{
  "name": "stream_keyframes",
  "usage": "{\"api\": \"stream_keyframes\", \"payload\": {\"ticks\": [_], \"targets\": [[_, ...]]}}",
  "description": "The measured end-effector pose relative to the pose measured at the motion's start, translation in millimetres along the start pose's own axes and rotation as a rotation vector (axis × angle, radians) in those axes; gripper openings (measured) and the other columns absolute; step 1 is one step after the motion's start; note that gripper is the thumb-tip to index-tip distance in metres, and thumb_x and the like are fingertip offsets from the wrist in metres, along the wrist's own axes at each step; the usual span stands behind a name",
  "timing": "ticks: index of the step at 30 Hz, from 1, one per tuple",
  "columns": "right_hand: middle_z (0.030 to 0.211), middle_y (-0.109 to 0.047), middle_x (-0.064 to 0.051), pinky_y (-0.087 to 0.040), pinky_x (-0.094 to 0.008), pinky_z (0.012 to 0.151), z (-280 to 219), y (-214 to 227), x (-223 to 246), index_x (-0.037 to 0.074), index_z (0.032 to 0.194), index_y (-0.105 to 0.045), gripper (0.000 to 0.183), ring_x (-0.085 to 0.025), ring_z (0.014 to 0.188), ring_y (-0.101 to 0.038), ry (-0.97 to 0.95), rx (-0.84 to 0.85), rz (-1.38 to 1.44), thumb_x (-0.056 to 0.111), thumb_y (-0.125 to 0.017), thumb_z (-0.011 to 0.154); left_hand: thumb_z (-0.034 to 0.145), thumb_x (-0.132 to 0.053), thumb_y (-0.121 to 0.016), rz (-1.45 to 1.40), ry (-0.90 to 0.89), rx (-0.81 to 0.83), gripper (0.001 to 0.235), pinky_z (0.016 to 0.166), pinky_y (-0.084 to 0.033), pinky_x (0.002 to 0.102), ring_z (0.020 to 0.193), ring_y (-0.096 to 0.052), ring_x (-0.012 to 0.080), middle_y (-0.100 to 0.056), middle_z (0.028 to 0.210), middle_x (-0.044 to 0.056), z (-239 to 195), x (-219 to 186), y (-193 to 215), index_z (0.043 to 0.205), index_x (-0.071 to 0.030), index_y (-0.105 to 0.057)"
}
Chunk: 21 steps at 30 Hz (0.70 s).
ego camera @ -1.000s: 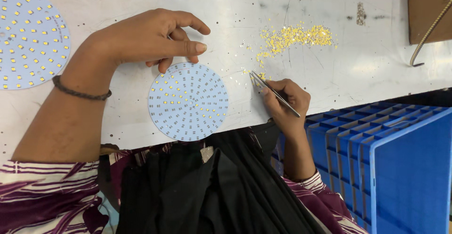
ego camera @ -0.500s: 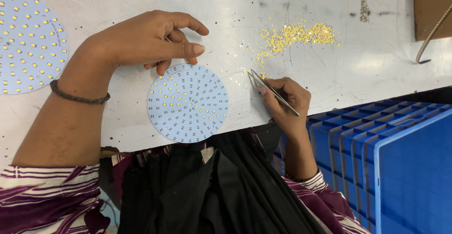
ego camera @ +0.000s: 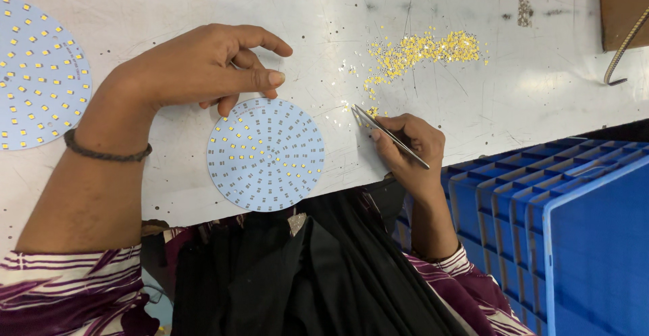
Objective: The person uses tweezers to pick up small yellow LED components from a pile on the table and places them one by one into designated spots on a circular LED board. The person repeats this process across multiple boards, filling the empty slots with LEDs.
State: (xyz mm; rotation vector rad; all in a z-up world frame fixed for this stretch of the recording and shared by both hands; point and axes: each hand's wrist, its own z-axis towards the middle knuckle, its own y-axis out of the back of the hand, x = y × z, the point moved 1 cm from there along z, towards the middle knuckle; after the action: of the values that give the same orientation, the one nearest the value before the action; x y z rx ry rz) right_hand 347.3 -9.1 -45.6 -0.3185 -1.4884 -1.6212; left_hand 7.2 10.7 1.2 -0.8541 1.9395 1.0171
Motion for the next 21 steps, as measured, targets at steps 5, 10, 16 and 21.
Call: {"api": "stream_keyframes", "payload": {"ticks": [5, 10, 16, 21], "targets": [[0.078, -0.067, -0.007, -0.043, -0.024, 0.061, 2, 1, 11, -0.003, 0.102, -0.074, 0.015, -0.01, 0.066, -0.058, 0.034, 0.016, 0.047, 0.007, -0.078, 0.092, 0.086, -0.042, -0.066, -0.072, -0.07, 0.036, 0.06, 0.037, -0.045, 0.025, 0.043, -0.059, 0.0127, -0.08, 0.089, 0.011, -3, -1, 3, 0.136, -0.01, -0.059], [0.081, -0.068, -0.008, -0.046, -0.029, 0.065, 8, -31, 58, 0.002, 0.099, -0.074, 0.014, -0.018, 0.068, -0.062, 0.246, 0.201, 0.072, 0.008, -0.08, 0.087, 0.089, -0.045, -0.067, -0.035, -0.155, 0.008, 0.061, 0.036, -0.046, 0.026, 0.044, -0.063, 0.0129, -0.08, 0.089, 0.01, -2, 12, 2, 0.136, -0.007, -0.058], [0.079, -0.068, -0.006, -0.047, -0.033, 0.063, 44, -68, 100, 0.006, 0.095, -0.074, 0.016, -0.021, 0.067, -0.061, 0.499, 0.413, 0.053, 0.014, -0.082, 0.083, 0.088, -0.049, -0.067, -0.042, -0.164, -0.013, 0.065, 0.035, -0.045, 0.025, 0.043, -0.064, 0.0136, -0.08, 0.086, 0.013, 0, 18, 0, 0.137, -0.007, -0.058], [0.074, -0.065, -0.005, -0.045, -0.033, 0.06, 49, -77, 110, 0.008, 0.093, -0.075, 0.016, -0.02, 0.064, -0.06, 0.517, 0.466, 0.031, 0.016, -0.084, 0.083, 0.088, -0.05, -0.067, -0.055, -0.183, 0.0, 0.065, 0.035, -0.044, 0.024, 0.043, -0.064, 0.0131, -0.08, 0.085, 0.012, 0, 17, 0, 0.136, -0.008, -0.058]]}}
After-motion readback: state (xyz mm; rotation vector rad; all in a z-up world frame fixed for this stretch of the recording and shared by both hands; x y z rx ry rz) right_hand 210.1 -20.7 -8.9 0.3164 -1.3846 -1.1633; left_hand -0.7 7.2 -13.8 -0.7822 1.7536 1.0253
